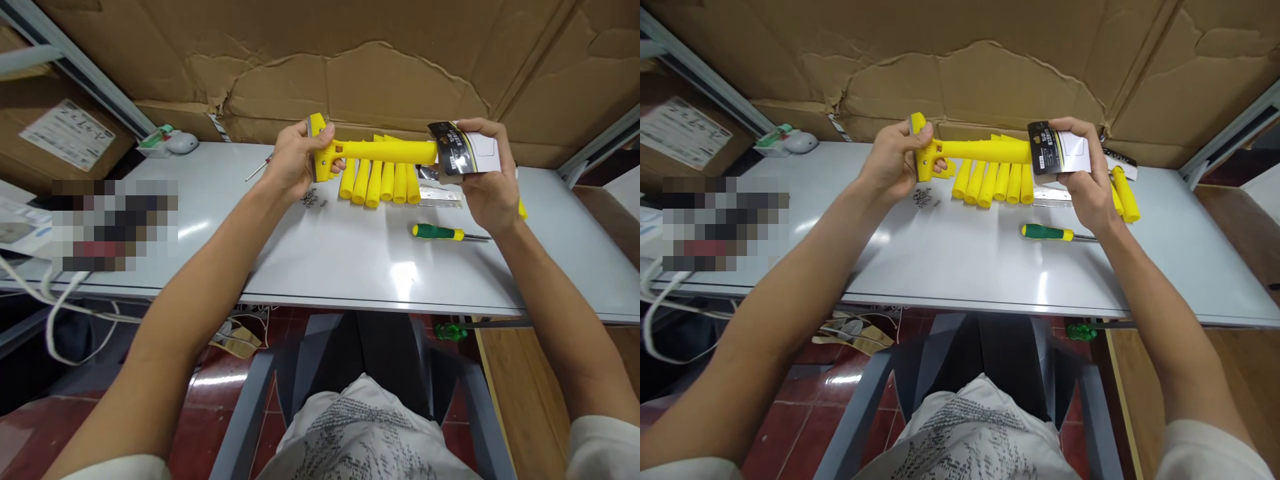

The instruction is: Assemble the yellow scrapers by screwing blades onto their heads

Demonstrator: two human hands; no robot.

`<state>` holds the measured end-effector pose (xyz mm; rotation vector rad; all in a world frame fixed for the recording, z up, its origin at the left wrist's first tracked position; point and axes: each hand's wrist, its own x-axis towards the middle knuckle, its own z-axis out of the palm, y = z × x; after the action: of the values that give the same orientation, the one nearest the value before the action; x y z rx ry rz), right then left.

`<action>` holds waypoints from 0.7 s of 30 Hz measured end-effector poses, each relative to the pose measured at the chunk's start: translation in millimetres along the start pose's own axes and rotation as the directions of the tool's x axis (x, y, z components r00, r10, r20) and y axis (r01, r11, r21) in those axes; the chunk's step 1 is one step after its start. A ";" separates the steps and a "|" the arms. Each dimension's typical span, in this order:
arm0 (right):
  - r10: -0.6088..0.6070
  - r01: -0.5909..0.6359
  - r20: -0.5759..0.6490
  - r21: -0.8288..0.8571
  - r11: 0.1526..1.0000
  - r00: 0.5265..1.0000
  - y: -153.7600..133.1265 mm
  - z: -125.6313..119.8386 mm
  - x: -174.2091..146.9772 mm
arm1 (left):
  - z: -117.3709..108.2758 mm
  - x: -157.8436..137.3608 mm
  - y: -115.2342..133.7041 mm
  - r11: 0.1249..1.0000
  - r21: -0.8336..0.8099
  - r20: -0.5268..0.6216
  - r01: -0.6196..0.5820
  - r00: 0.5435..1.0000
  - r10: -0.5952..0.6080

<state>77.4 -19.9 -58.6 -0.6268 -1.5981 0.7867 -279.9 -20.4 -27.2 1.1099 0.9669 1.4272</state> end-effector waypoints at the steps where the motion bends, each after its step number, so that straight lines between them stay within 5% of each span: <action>1: 0.006 -0.001 -0.058 0.087 0.996 0.998 -1.9 4.5 -0.9 | 0.3 -0.6 1.1 1.000 0.008 -0.018 0.000 1.000 0.000; 10: 0.064 0.019 -0.337 0.238 0.971 0.939 -13.8 25.0 -3.2 | 8.4 -9.0 -7.8 1.000 -0.019 -0.002 0.016 1.000 -0.016; 21: -0.012 0.032 -0.246 0.077 0.997 0.969 -4.9 17.2 -12.4 | 30.8 -21.4 -21.9 0.990 -0.107 -0.077 0.086 0.993 -0.095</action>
<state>62.6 -35.0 -64.0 -0.6214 -1.3394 0.7236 -244.1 -38.6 -43.5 0.9261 0.9771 1.4415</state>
